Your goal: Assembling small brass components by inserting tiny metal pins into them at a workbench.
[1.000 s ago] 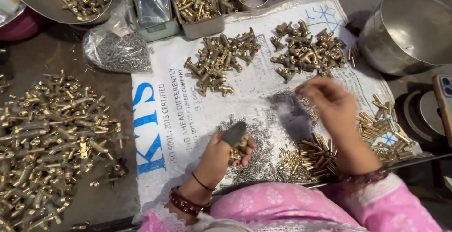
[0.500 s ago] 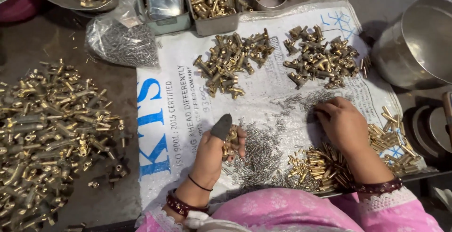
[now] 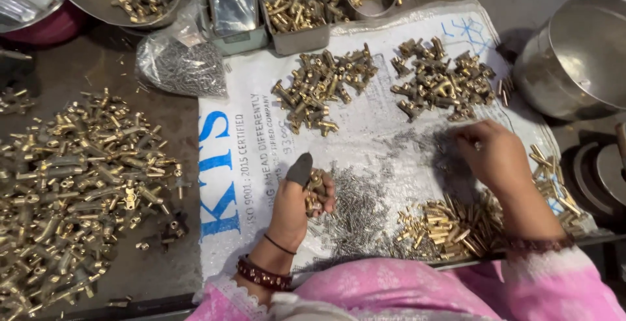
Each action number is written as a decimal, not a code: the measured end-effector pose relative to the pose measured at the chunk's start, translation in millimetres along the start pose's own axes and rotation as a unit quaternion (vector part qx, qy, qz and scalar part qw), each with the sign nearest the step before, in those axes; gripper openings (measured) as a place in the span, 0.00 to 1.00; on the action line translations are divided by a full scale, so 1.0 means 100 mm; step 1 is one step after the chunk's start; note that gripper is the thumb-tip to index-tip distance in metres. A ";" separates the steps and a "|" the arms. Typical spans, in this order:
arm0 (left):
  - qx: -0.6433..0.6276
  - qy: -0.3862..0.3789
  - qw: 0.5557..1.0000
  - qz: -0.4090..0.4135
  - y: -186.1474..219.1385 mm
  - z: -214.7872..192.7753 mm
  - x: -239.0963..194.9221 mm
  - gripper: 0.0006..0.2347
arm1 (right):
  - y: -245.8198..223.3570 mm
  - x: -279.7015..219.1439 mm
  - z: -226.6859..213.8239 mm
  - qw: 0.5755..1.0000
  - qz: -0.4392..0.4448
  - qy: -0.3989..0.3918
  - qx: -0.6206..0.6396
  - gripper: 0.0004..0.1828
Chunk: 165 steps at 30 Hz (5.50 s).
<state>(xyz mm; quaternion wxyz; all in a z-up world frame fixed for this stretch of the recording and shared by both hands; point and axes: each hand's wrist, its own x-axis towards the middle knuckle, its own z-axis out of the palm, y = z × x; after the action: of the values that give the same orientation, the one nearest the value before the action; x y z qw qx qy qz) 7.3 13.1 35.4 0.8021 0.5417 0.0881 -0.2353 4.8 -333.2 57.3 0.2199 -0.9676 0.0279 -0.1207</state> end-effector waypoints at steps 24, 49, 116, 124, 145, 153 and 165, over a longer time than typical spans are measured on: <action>-0.018 -0.028 0.999 -0.001 -0.12 -0.13 0.07 0.24 | 0.01 -0.10 0.23 0.986 0.064 -0.063 -0.141 0.14; -0.145 -0.081 0.982 -0.089 -0.08 0.26 -0.04 0.21 | -1.35 -0.35 0.30 0.926 -0.053 -0.111 0.356 0.11; 0.270 -0.089 0.955 0.090 0.07 0.14 -0.16 0.14 | -1.42 -0.16 0.42 0.870 -0.117 -0.187 0.440 0.07; 0.321 -0.125 0.935 0.084 0.03 0.16 -0.15 0.14 | -1.37 -0.36 0.40 0.899 -0.164 -0.091 0.394 0.06; 0.128 -0.095 0.985 0.060 -0.24 0.48 -0.03 0.15 | 1.04 -0.24 -0.21 0.973 0.141 0.084 -0.162 0.10; 0.168 -0.092 0.981 -0.038 -0.14 0.40 -0.02 0.16 | -0.52 -0.49 0.27 0.874 0.133 -0.178 0.432 0.08; 0.303 -0.189 0.918 0.173 0.05 0.44 -0.16 0.10 | -0.71 -0.49 0.38 0.812 0.183 -0.241 0.499 0.06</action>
<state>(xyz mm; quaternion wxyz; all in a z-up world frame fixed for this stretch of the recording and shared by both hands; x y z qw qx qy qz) -9.1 -20.9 63.3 0.6298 0.7109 -0.2354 -0.2063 -33.1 -247.8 44.3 0.6904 -0.7000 0.0861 0.1613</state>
